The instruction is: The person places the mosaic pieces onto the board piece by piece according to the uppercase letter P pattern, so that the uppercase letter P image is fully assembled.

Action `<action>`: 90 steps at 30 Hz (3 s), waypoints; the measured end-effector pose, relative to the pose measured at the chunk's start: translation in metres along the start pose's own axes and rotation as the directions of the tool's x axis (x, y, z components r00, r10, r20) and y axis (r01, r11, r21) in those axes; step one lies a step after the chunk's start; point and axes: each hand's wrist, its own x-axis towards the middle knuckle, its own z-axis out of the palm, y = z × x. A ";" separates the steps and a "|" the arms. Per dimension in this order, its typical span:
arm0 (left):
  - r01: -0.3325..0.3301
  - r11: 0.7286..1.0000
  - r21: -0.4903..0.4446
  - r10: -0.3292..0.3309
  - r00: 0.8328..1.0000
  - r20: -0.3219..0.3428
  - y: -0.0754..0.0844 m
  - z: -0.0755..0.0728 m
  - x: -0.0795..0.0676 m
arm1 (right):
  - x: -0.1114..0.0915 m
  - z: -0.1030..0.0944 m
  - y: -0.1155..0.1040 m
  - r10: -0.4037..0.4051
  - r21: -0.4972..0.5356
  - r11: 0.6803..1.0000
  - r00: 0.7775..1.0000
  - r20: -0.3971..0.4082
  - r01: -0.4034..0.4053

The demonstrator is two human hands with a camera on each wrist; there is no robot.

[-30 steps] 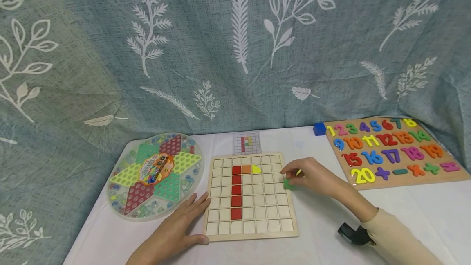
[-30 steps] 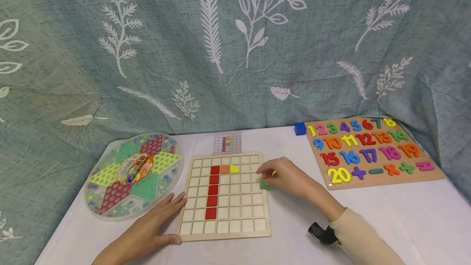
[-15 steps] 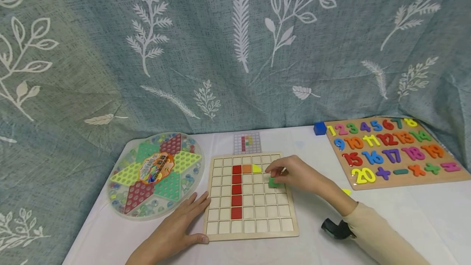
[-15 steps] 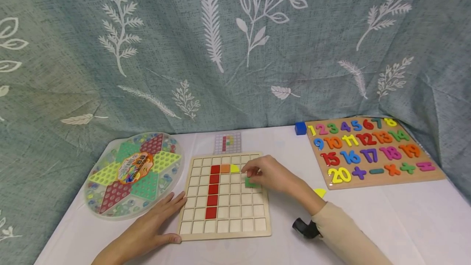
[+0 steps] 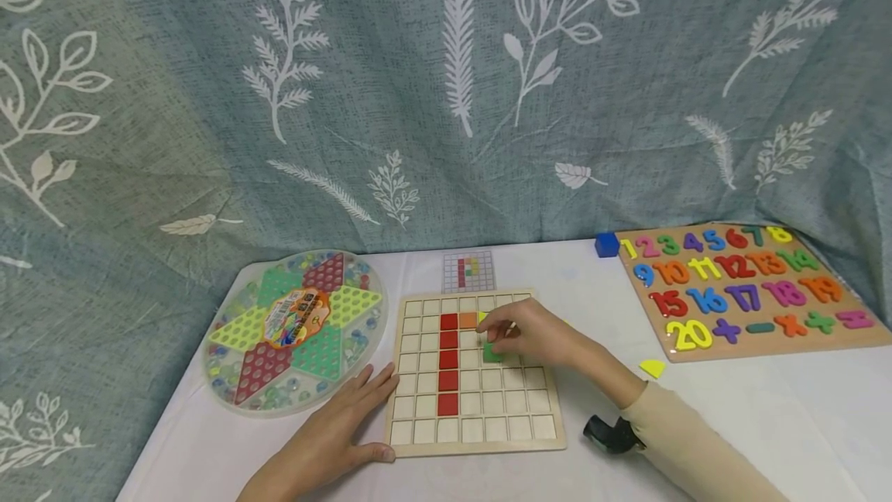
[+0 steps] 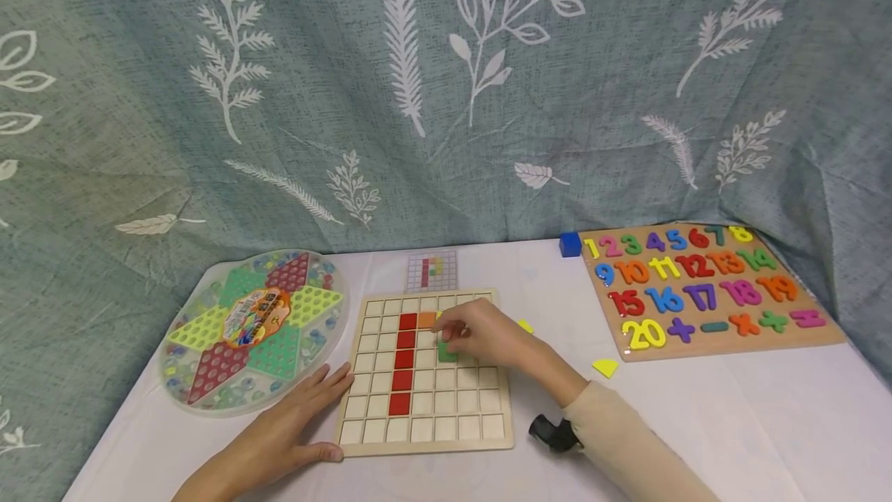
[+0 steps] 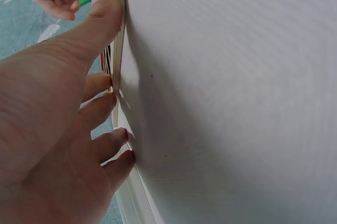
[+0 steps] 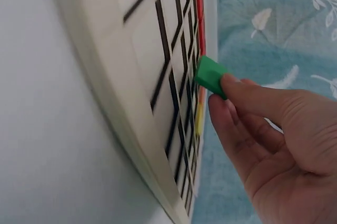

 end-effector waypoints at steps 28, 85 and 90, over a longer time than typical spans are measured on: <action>0.004 1.000 0.011 -0.004 1.000 0.002 0.001 0.001 0.000 | 0.022 0.025 -0.009 0.012 -0.012 1.000 1.000 0.027 -0.012; 0.004 1.000 0.023 -0.004 1.000 -0.004 0.001 0.001 -0.001 | -0.068 -0.044 0.025 0.159 -0.152 0.975 0.986 -0.043 -0.164; 0.012 1.000 0.015 -0.012 1.000 0.003 0.001 0.000 0.000 | -0.085 -0.057 0.025 0.188 -0.187 0.963 0.980 -0.059 -0.196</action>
